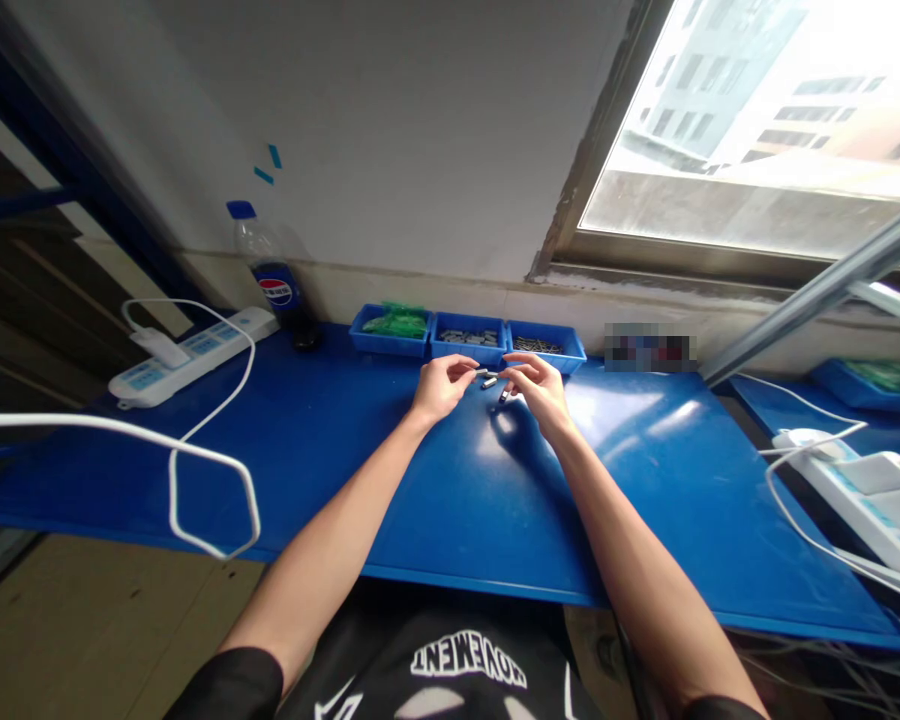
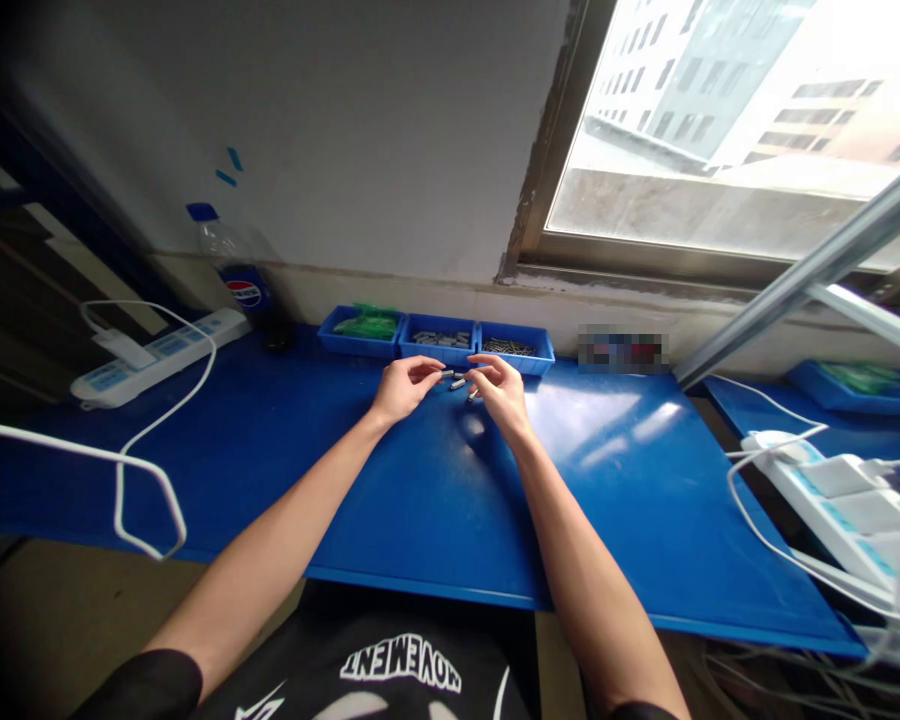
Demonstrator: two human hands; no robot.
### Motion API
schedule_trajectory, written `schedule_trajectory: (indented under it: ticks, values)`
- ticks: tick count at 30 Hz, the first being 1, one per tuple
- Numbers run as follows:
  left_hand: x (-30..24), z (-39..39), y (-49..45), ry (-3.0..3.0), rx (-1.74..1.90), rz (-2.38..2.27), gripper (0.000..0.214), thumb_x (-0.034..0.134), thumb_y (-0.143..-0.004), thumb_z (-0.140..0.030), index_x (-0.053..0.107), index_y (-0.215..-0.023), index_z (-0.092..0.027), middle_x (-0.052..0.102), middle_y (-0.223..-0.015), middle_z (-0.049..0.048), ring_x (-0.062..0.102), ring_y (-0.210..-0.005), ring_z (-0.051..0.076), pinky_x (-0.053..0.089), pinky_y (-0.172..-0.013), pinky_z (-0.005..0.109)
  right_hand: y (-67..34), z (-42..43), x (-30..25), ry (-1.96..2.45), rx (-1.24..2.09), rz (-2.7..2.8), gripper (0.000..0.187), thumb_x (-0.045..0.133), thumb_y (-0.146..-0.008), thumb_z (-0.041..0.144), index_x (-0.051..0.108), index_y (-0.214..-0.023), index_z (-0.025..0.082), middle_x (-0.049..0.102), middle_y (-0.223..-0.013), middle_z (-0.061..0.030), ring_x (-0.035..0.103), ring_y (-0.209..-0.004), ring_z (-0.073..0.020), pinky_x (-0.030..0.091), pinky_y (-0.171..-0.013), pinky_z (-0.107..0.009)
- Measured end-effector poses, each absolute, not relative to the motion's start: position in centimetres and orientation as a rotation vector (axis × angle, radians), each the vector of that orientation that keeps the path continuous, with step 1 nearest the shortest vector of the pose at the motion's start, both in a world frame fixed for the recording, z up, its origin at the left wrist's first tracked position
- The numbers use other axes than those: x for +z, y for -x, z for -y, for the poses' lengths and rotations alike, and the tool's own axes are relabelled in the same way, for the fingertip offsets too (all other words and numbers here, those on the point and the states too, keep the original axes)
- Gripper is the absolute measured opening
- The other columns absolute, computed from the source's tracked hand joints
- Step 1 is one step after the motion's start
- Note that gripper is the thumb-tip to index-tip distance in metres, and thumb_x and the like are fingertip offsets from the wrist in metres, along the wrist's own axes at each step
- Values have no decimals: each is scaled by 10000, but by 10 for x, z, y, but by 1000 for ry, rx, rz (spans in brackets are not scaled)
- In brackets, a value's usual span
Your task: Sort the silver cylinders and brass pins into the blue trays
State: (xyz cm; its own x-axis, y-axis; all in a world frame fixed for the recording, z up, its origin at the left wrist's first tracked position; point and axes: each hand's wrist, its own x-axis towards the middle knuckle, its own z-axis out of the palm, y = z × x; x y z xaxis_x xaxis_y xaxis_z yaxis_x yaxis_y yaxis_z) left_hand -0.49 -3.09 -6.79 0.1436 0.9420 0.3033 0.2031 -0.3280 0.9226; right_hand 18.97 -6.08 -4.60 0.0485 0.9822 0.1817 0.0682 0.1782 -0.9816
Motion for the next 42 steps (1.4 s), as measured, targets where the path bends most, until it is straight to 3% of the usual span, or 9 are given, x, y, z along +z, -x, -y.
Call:
schedule_trajectory:
  ticks: [8, 12, 15, 17, 19, 26, 31, 36, 42]
  values:
    - [-61, 35, 1, -1630, 1181, -962, 176, 709, -895, -307, 708, -971, -148, 797, -879, 79, 772, -806, 215, 630, -800, 334, -184, 64, -45, 1119, 1155, 1346, 413, 848, -721, 512, 775, -948, 174, 744, -732, -49, 617, -611, -157, 514, -639, -313]
    - [-61, 38, 5, -2135, 1129, -1171, 196, 589, -961, -231, 768, -1017, -174, 802, -1056, 93, 749, -994, 254, 585, -964, 399, -187, 63, -47, 1187, 1027, 1357, 367, 863, -717, 486, 791, -892, 172, 704, -662, -27, 617, -585, -163, 520, -606, -313]
    - [-65, 38, 6, -2424, 1005, -1102, 283, 553, -961, -160, 770, -1141, -181, 771, -1220, 89, 682, -1177, 270, 521, -1089, 434, -187, 63, -45, 1005, 1016, 1312, 438, 850, -763, 445, 771, -1130, 220, 791, -985, -66, 737, -832, -221, 594, -809, -367]
    - [-67, 38, 6, -2511, 926, -1047, 332, 556, -951, -133, 755, -1210, -188, 748, -1285, 81, 656, -1214, 265, 509, -1109, 440, -187, 64, -42, 897, 1046, 1304, 553, 843, -782, 426, 704, -1295, 273, 739, -1279, -80, 736, -1068, -259, 574, -984, -418]
    - [-68, 38, 5, -2558, 867, -1042, 370, 554, -947, -119, 742, -1256, -198, 729, -1326, 77, 645, -1227, 262, 516, -1101, 438, -186, 64, -42, 890, 1066, 1317, 600, 835, -790, 428, 665, -1350, 292, 687, -1385, -88, 712, -1161, -279, 546, -1055, -456]
    - [-64, 43, 2, -2528, 767, -1261, 278, 678, -924, -216, 786, -1179, -200, 778, -1192, 109, 717, -1130, 267, 558, -1019, 381, -190, 60, -47, 1030, 978, 1297, 411, 781, -820, 422, 718, -1180, 233, 760, -1198, -110, 747, -919, -247, 594, -865, -426]
    - [-61, 49, -4, -2416, 832, -1361, 208, 636, -944, -200, 816, -1047, -209, 808, -1062, 102, 765, -994, 275, 587, -919, 377, -192, 60, -47, 1055, 946, 1257, 356, 748, -822, 412, 728, -1114, 209, 781, -1073, -92, 726, -789, -208, 570, -744, -364]
    - [-64, 47, -8, -2038, 1138, -1208, 147, 685, -874, -149, 793, -959, -202, 817, -971, 64, 778, -891, 232, 607, -877, 340, -193, 58, -50, 1114, 925, 1208, 321, 738, -783, 370, 738, -1059, 204, 779, -929, -59, 691, -729, -184, 544, -710, -340]
    - [-65, 36, -10, -1474, 1312, -932, 219, 744, -871, -334, 759, -965, -137, 807, -919, 109, 790, -855, 242, 631, -854, 369, -193, 60, -46, 1118, 994, 1251, 317, 745, -808, 432, 755, -1025, 201, 711, -722, -8, 587, -579, -137, 484, -599, -298]
